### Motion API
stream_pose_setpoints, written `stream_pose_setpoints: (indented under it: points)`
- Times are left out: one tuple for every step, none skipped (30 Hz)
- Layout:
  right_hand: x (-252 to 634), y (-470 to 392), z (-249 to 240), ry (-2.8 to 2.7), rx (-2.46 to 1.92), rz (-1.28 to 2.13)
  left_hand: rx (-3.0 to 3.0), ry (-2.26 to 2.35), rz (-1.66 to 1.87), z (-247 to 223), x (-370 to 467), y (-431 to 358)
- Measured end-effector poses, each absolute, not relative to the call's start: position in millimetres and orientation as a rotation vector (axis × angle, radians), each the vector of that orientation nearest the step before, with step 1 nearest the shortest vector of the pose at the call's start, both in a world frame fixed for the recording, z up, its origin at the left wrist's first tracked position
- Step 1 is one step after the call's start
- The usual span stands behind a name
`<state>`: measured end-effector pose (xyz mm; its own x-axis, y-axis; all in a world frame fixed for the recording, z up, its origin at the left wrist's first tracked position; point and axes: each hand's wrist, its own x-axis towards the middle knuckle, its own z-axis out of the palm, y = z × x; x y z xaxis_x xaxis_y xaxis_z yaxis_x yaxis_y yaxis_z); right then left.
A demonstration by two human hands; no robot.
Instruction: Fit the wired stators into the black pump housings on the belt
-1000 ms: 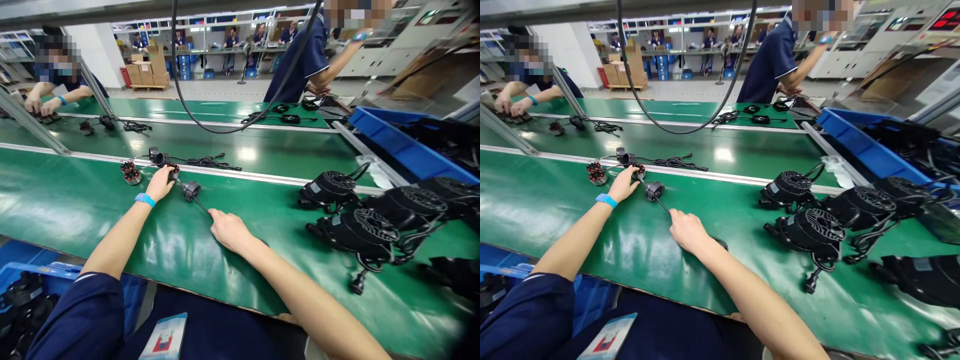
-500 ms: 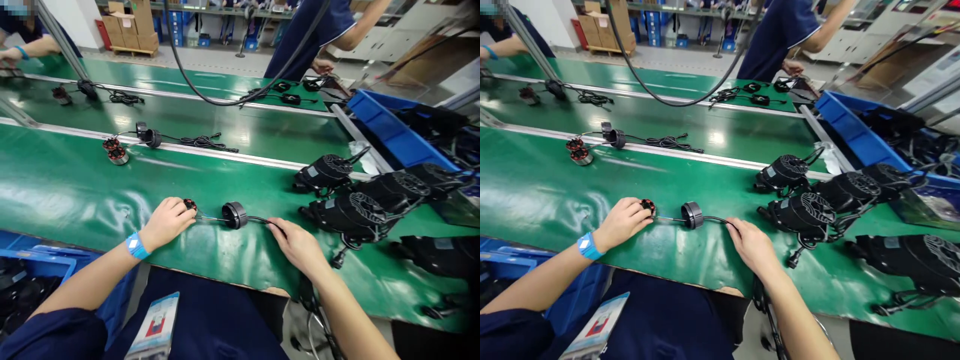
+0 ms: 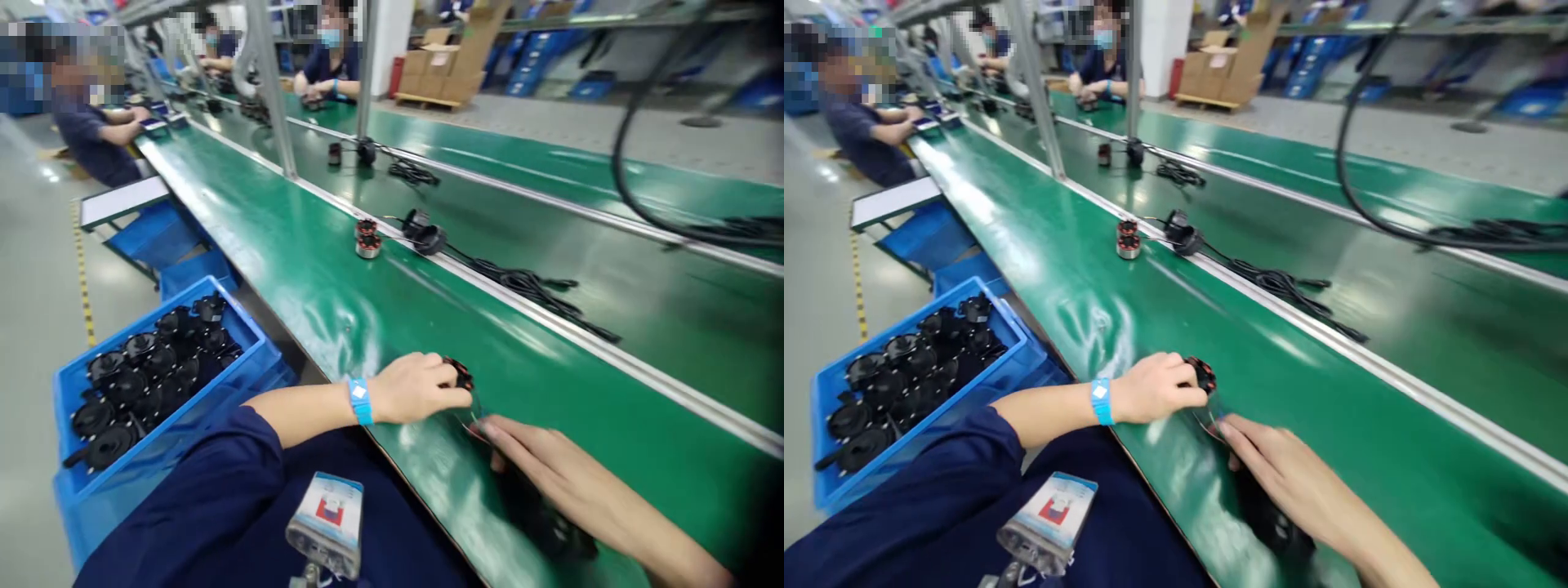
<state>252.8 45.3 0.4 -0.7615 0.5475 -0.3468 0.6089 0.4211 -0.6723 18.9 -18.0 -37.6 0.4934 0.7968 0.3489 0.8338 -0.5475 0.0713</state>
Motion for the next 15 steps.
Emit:
stream_pose_setpoints:
  points:
    - [251.2, 47.4, -2.9, 2.519, 1.072, -1.428, -2.599, -1.461, -0.511, -35.7, 19.6, -18.4]
    - [249.6, 48.6, -6.0, 2.465, 1.113, -1.571, -2.579, -1.483, -0.509, -33.8, 19.8, -19.2]
    - [248.1, 48.8, -8.7, 2.404, 1.178, -1.702, -2.567, -1.502, -0.533, -32.0, 18.6, -20.6]
    - [246.6, 47.9, -11.1, 2.330, 1.257, -1.828, -2.559, -1.522, -0.579, -30.5, 15.1, -22.9]
    - [245.0, 46.2, -13.3, 2.239, 1.342, -1.952, -2.548, -1.546, -0.640, -29.4, 8.2, -26.1]
    - [243.5, 44.0, -15.5, 2.134, 1.431, -2.074, -2.529, -1.576, -0.707, -28.8, -3.3, -30.5]
    - [242.3, 41.6, -17.8, 2.023, 1.513, -2.185, -2.480, -1.640, -0.772, -29.0, -19.9, -36.3]
    - [241.3, 39.7, -20.3, 1.920, 1.570, -2.275, -2.385, -1.749, -0.816, -29.7, -41.8, -43.7]
    - [240.8, 38.6, -23.0, 1.839, 1.595, -2.338, -2.261, -1.872, -0.833, -30.8, -68.4, -53.0]
    - [240.7, 38.7, -25.9, 1.791, 1.594, -2.369, -2.009, -2.099, -0.839, -32.0, -98.7, -64.1]
    - [240.9, 40.1, -29.2, 1.780, 1.574, -2.371, -1.718, -2.310, -0.818, -32.8, -130.9, -77.0]
    - [241.4, 42.9, -32.6, 1.812, 1.563, -2.350, -1.507, -2.433, -0.788, -32.8, -163.3, -91.0]
    - [242.0, 46.9, -36.0, 1.881, 1.576, -2.309, -1.338, -2.532, -0.746, -32.0, -193.8, -105.3]
    - [242.4, 51.7, -39.3, 1.985, 1.611, -2.251, -1.200, -2.616, -0.699, -30.1, -220.9, -118.6]
    - [242.5, 57.0, -42.2, 2.114, 1.662, -2.182, -1.092, -2.688, -0.648, -27.5, -243.6, -129.4]
